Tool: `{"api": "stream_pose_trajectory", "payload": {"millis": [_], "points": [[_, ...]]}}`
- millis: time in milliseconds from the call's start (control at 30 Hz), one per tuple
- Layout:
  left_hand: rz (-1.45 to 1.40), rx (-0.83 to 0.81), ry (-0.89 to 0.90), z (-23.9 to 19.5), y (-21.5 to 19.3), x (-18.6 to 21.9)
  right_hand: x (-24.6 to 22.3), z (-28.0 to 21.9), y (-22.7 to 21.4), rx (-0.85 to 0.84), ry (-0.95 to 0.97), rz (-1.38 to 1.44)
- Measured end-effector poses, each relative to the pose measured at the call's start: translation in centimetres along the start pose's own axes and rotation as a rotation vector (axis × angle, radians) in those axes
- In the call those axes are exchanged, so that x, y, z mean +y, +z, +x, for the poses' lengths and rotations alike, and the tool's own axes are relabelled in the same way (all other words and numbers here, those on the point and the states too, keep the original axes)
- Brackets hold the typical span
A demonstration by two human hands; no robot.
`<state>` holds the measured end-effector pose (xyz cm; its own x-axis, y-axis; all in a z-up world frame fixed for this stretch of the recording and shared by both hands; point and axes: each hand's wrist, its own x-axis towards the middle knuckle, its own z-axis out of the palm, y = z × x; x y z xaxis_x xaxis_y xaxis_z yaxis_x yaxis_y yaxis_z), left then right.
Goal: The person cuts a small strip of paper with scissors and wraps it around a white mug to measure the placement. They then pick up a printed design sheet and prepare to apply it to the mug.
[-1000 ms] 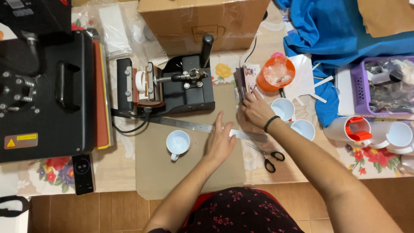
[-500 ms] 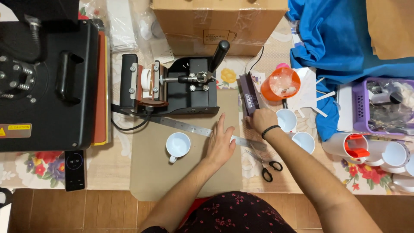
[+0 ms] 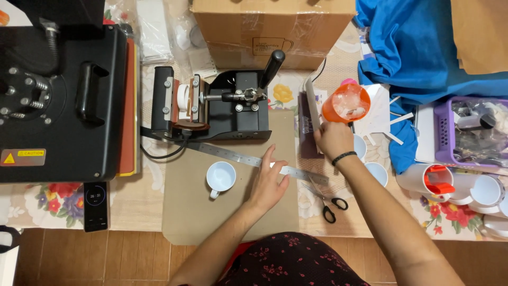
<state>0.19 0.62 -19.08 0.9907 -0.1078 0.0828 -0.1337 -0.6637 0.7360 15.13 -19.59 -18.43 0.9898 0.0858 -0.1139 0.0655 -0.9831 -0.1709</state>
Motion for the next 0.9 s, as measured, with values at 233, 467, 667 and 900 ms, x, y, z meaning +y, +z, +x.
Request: {"api": "stream_pose_trajectory", "payload": {"millis": [233, 467, 667, 900], "points": [[-1.381, -0.15, -0.497, 0.0, -2.1, 1.3, -1.2, -12.3, -7.8, 0.444, -0.443, 0.123], [-1.952, -0.402, -0.125, -0.4, -1.6, 4.2, 0.2, -16.2, -7.5, 0.78, -0.743, 0.105], [-2.148, -0.403, -0.539, -0.8, 0.8, 4.0, 0.3, -17.6, -5.0, 0.784, -0.6, 0.055], [-2.304, -0.498, -0.298, 0.0, 1.3, 3.8, -0.7, -18.2, -5.9, 0.731, -0.549, 0.04]]}}
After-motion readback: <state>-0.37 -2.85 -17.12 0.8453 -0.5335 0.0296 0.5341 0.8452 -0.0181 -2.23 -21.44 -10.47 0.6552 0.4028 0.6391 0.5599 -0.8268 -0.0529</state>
